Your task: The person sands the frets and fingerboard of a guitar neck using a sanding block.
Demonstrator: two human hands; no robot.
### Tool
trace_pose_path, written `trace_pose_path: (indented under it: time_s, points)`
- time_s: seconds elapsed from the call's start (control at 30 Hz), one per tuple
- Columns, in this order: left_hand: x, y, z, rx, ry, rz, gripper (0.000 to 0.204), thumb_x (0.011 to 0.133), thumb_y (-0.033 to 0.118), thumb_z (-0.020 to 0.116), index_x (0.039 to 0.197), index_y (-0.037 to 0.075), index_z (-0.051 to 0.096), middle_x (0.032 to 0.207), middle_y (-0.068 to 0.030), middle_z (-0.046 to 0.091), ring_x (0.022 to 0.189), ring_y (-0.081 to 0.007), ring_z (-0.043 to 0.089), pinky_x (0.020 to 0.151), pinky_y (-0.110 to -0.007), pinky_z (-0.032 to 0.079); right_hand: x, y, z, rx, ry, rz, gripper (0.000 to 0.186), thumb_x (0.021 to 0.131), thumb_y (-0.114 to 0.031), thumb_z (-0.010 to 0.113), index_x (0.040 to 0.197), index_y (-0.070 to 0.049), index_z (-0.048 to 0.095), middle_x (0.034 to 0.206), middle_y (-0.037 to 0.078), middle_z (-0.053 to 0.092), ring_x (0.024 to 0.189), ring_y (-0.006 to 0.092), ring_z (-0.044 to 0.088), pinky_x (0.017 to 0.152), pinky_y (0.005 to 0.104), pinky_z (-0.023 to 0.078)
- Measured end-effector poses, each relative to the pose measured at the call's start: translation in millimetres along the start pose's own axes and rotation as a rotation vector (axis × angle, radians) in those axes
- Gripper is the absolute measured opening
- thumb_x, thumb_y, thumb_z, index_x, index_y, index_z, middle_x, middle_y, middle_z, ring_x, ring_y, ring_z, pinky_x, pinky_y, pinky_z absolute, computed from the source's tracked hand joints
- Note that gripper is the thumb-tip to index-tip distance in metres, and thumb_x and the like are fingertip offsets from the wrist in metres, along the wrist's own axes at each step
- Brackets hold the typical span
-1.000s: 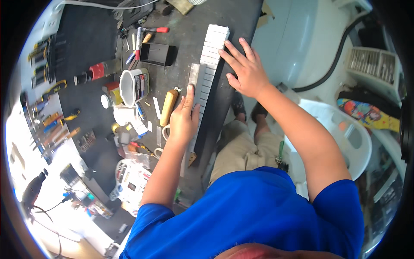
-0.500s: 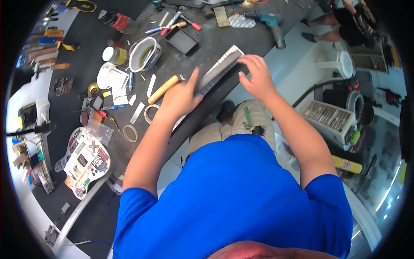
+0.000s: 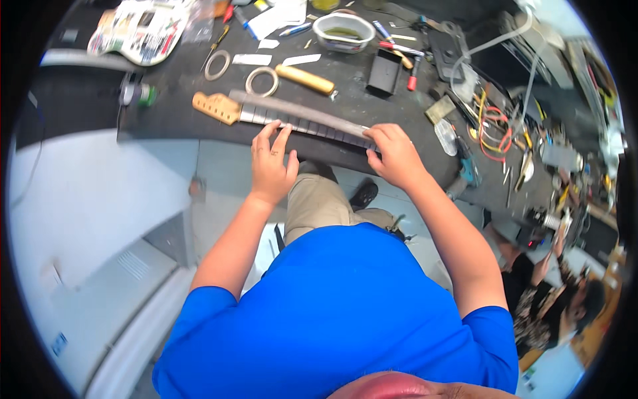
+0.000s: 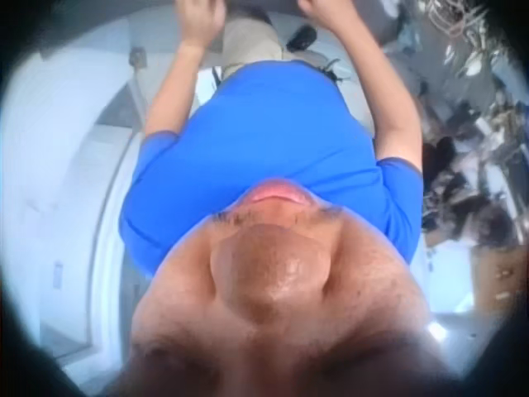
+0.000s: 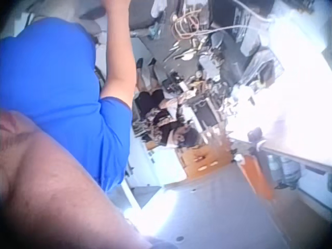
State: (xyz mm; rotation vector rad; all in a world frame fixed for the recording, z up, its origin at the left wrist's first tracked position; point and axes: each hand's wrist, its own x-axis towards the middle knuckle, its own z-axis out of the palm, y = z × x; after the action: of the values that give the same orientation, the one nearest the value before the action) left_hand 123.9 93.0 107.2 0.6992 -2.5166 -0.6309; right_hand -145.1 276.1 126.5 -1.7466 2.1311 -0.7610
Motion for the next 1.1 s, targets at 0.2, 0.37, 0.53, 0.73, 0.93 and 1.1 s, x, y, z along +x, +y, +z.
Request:
trace_pose_path:
  time_s: [0.2,0.37,0.53,0.73,0.93,1.1]
  points:
    - [-82,-19,30,-0.095,0.154,-0.438,0.064,0.089,0.002,0.074,0.151,0.004,0.060,0.155,-0.0227,0.050,0.132,-0.0431,0.056,0.113,-0.051,0.048,114,-23,39,-0.015,-0.177,-0.289,0.057,0.090,-0.016,0.080,0.144,-0.012,0.063,0.137,0.018,0.065,0.129,0.0386,0.063,0.110,0.0492,0.053]
    - [-29,-87,45,0.073,0.524,-0.549,0.061,0.095,0.005,0.069,0.155,0.006,0.057,0.162,-0.0277,0.045,0.150,-0.0487,0.046,0.123,-0.055,0.042,182,-40,91,-0.108,-0.465,-0.338,0.087,0.093,-0.018,0.078,0.169,-0.025,0.039,0.147,0.020,0.062,0.125,0.0419,0.069,0.103,0.0498,0.060]
    - [5,-176,53,0.263,0.616,-0.693,0.056,0.100,0.012,0.062,0.156,0.008,0.057,0.167,-0.0261,0.044,0.155,-0.0453,0.042,0.128,-0.057,0.035,157,-24,90,-0.035,-0.644,-0.243,0.089,0.097,-0.008,0.068,0.175,-0.025,0.029,0.143,0.023,0.064,0.124,0.0449,0.069,0.103,0.0512,0.059]
    - [17,-187,67,0.432,0.526,-0.809,0.059,0.100,0.017,0.060,0.158,0.013,0.056,0.170,-0.0152,0.049,0.159,-0.0335,0.042,0.133,-0.059,0.025,149,-9,78,0.048,-0.605,-0.320,0.086,0.098,-0.004,0.066,0.174,-0.023,0.032,0.137,0.025,0.067,0.121,0.0468,0.069,0.102,0.0523,0.058]
    - [21,-191,66,0.391,0.664,-0.756,0.049,0.099,0.014,0.057,0.146,0.008,0.068,0.163,-0.0167,0.057,0.157,-0.0358,0.045,0.133,-0.057,0.026,207,-50,103,-0.042,-0.634,-0.305,0.085,0.099,-0.005,0.067,0.174,-0.021,0.032,0.122,0.026,0.072,0.109,0.0479,0.071,0.096,0.0534,0.058]
    - [7,-207,73,0.473,0.707,-0.742,0.047,0.100,0.012,0.055,0.146,0.008,0.069,0.156,-0.0169,0.064,0.152,-0.0363,0.052,0.131,-0.054,0.032,153,-2,71,-0.011,-0.633,-0.311,0.083,0.101,-0.008,0.069,0.174,-0.022,0.033,0.130,0.028,0.073,0.114,0.0488,0.072,0.099,0.0515,0.060]
